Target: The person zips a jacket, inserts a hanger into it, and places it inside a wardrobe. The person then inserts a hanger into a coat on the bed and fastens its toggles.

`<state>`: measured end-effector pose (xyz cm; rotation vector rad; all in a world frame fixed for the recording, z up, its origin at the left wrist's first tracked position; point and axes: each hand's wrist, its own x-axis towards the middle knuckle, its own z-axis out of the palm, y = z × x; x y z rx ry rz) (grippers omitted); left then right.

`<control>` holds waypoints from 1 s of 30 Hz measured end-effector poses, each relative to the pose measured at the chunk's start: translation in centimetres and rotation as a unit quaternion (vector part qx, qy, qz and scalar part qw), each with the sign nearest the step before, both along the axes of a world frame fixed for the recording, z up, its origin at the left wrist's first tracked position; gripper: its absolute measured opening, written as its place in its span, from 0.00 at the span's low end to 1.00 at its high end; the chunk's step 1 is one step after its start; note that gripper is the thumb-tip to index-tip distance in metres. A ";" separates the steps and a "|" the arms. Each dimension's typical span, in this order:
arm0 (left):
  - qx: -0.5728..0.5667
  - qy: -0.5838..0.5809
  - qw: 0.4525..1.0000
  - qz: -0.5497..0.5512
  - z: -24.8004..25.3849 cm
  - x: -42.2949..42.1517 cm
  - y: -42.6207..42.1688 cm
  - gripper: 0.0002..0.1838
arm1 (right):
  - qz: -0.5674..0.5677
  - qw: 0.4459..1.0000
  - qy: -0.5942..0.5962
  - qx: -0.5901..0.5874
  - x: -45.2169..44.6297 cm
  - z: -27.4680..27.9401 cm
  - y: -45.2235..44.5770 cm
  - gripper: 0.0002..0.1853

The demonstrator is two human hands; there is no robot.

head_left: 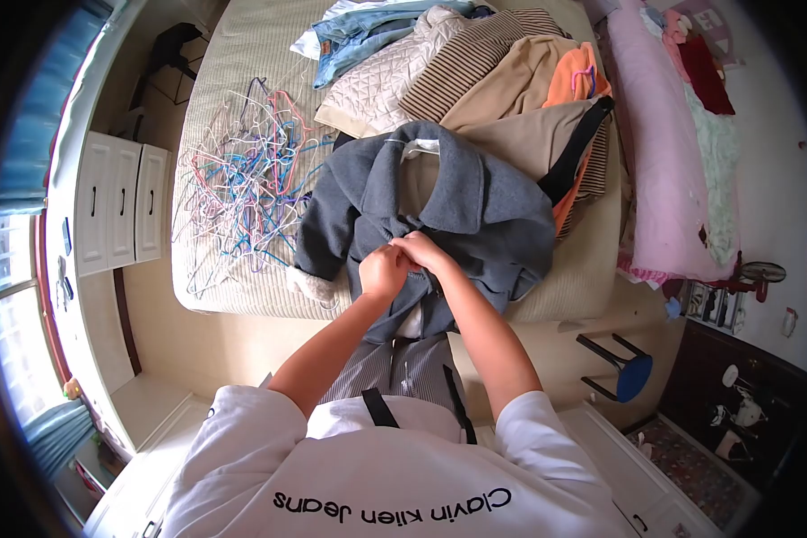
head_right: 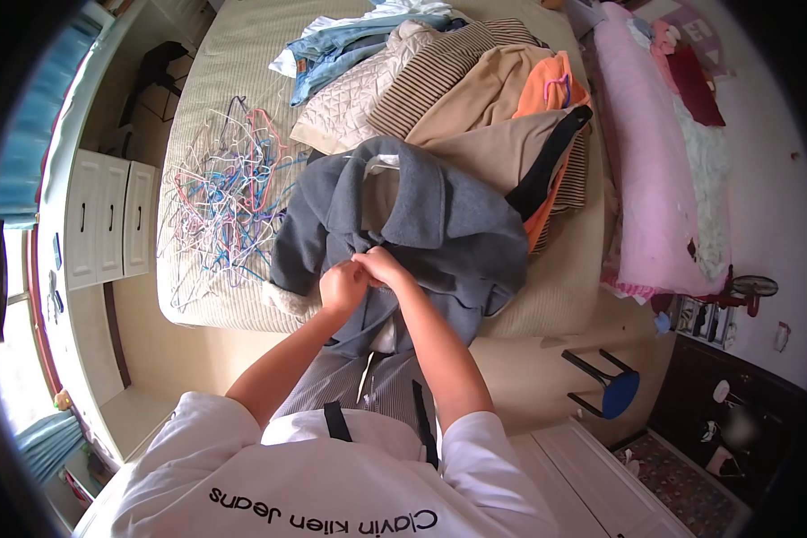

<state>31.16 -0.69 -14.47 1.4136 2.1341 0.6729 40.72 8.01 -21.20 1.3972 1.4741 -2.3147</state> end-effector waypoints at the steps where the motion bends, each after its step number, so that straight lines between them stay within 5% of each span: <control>1: 0.004 -0.021 1.000 -0.018 0.2 -0.2 -0.1 0.06 | 0.025 0.999 0.019 -0.007 0.5 -0.4 0.1 0.28; 7: 0.050 -0.127 0.991 0.004 -0.4 -3.6 -1.1 0.11 | 0.018 0.998 -0.005 -0.061 1.4 3.5 -0.3 0.24; 10: -0.095 -0.131 0.985 -0.058 -2.9 -3.4 -1.2 0.16 | 0.008 0.997 0.001 -0.074 1.6 3.9 -0.5 0.24; 11: -0.132 -0.289 0.947 -0.036 -3.1 -3.0 -1.1 0.20 | 0.006 0.997 0.008 -0.077 1.6 4.1 -0.6 0.24; 18: -0.161 -0.215 0.963 -0.022 -3.3 -2.3 -0.1 0.21 | -0.006 0.994 0.054 -0.097 2.9 4.5 -1.2 0.25; 20: -0.143 -0.379 0.914 0.038 -4.2 -2.0 0.0 0.20 | -0.010 0.994 0.052 -0.094 3.0 4.5 -1.1 0.25; 22: -0.164 -0.517 0.838 0.068 -3.4 -2.0 0.6 0.19 | -0.018 0.997 0.055 -0.059 3.1 4.5 -1.4 0.25; 28: -0.082 -0.547 0.825 0.116 -3.1 -1.3 0.9 0.19 | -0.167 0.983 0.066 -0.031 2.7 5.8 -3.5 0.24; 30: -0.064 -0.522 0.840 0.133 -2.6 -0.7 0.9 0.19 | -0.187 0.967 0.011 0.174 1.9 5.0 -4.5 0.24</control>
